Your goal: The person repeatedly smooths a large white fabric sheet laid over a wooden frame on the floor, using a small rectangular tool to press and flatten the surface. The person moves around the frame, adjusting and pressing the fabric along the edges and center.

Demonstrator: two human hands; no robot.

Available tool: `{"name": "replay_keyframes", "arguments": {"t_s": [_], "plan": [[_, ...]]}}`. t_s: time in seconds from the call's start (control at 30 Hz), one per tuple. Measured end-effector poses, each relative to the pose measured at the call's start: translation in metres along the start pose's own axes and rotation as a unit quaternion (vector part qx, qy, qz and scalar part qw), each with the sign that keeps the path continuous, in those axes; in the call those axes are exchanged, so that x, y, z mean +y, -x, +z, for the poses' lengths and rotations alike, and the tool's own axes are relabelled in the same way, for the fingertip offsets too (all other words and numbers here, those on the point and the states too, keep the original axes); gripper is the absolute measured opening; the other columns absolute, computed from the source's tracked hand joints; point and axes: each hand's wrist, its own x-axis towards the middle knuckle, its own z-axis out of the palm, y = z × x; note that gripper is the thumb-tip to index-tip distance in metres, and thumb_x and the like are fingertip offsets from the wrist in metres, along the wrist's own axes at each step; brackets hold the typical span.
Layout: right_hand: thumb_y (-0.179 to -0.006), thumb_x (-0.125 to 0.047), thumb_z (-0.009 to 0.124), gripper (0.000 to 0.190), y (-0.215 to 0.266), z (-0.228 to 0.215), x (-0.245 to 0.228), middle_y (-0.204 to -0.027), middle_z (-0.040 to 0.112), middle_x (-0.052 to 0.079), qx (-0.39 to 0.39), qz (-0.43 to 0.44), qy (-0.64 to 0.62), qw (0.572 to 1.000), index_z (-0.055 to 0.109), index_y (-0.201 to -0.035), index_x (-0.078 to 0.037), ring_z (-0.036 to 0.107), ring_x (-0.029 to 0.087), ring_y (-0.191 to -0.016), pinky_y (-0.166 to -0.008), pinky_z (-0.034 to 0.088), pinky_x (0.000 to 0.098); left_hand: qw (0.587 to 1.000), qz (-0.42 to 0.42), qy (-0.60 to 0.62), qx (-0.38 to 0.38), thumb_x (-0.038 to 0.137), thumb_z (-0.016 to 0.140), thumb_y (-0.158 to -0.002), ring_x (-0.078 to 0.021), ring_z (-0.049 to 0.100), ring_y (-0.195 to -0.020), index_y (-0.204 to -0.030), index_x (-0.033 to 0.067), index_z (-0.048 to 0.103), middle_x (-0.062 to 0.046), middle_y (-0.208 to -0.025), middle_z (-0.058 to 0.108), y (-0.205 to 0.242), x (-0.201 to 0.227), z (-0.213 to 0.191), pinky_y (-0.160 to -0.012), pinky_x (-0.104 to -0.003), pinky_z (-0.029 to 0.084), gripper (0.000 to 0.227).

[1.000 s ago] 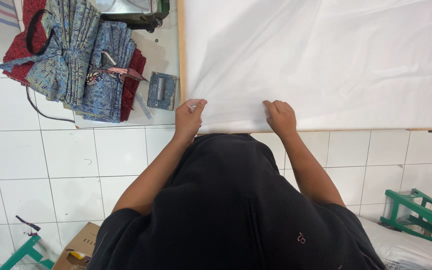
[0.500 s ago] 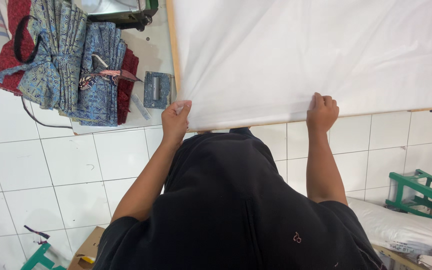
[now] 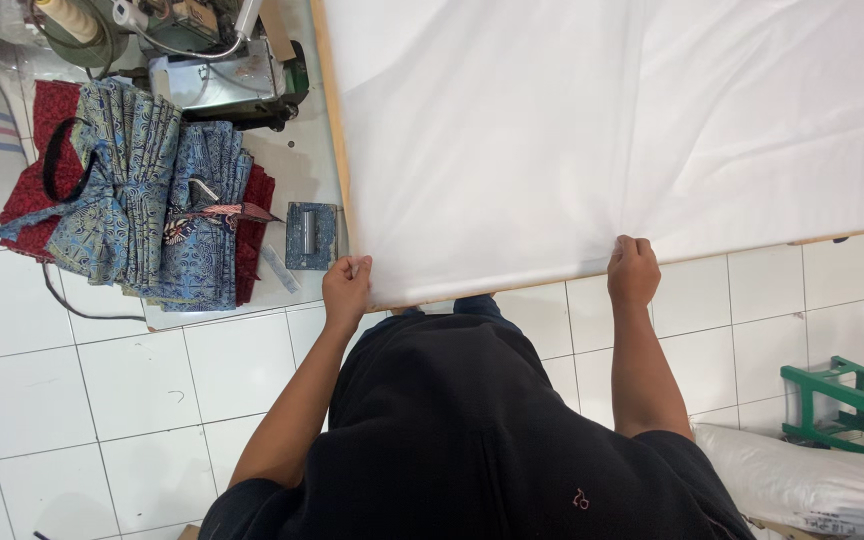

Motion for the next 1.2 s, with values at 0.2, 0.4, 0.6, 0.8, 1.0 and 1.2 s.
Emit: {"name": "replay_keyframes", "arguments": {"t_s": [0.2, 0.4, 0.6, 0.8, 1.0, 1.2], "plan": [[-0.103, -0.012, 0.067, 0.008, 0.002, 0.007, 0.009, -0.104, 0.067, 0.007, -0.042, 0.022, -0.027, 0.999, 0.073, -0.109, -0.010, 0.067, 0.029, -0.090, -0.072, 0.055, 0.0413, 0.998, -0.039, -0.045, 0.021, 0.017, 0.071, -0.095, -0.0088, 0.059, -0.060, -0.098, 0.0004, 0.072, -0.003, -0.068, 0.065, -0.015, -0.038, 0.004, -0.057, -0.025, 0.047, 0.017], [-0.103, -0.010, 0.065, 0.010, 0.011, 0.013, 0.019, -0.106, 0.067, 0.010, -0.068, 0.003, -0.037, 0.997, 0.072, -0.110, -0.008, 0.066, 0.031, -0.093, -0.077, 0.055, 0.0416, 0.993, -0.023, -0.103, 0.043, 0.017, 0.072, -0.094, -0.0120, 0.065, -0.065, -0.096, 0.0005, 0.074, -0.007, -0.075, 0.073, -0.015, -0.054, 0.007, -0.063, -0.027, 0.051, 0.017], [-0.103, -0.009, 0.066, 0.009, 0.014, 0.019, 0.028, -0.110, 0.070, 0.011, -0.109, 0.015, -0.048, 0.993, 0.073, -0.108, -0.007, 0.067, 0.032, -0.096, -0.080, 0.055, 0.0424, 0.988, -0.024, -0.140, 0.066, 0.020, 0.074, -0.091, -0.0147, 0.070, -0.069, -0.094, 0.0014, 0.075, -0.008, -0.079, 0.076, -0.011, -0.058, 0.008, -0.066, -0.029, 0.054, 0.018], [-0.097, -0.007, 0.067, 0.016, 0.014, 0.017, 0.033, -0.113, 0.070, 0.011, -0.150, 0.014, -0.065, 0.986, 0.074, -0.111, -0.006, 0.067, 0.032, -0.100, -0.084, 0.055, 0.0424, 0.978, -0.023, -0.183, 0.099, 0.023, 0.076, -0.089, -0.0186, 0.074, -0.074, -0.095, 0.0033, 0.077, -0.010, -0.084, 0.078, -0.008, -0.064, 0.009, -0.069, -0.031, 0.056, 0.020], [-0.098, -0.013, 0.066, 0.017, 0.017, 0.014, 0.033, -0.114, 0.071, 0.009, -0.143, 0.004, -0.047, 0.989, 0.076, -0.110, -0.008, 0.066, 0.032, -0.102, -0.086, 0.055, 0.0433, 0.971, 0.023, -0.207, 0.114, 0.023, 0.077, -0.089, -0.0204, 0.074, -0.075, -0.098, 0.0020, 0.076, -0.011, -0.085, 0.077, -0.001, -0.073, 0.005, -0.072, -0.032, 0.057, 0.023], [-0.097, -0.014, 0.064, 0.018, 0.014, 0.010, 0.038, -0.113, 0.072, 0.005, -0.158, -0.004, -0.067, 0.985, 0.076, -0.110, -0.011, 0.067, 0.026, -0.106, -0.088, 0.056, 0.0404, 0.971, -0.014, -0.214, 0.105, 0.023, 0.078, -0.087, -0.0209, 0.073, -0.077, -0.105, 0.0029, 0.075, -0.012, -0.088, 0.077, 0.006, -0.067, 0.002, -0.072, -0.033, 0.057, 0.027]]}}
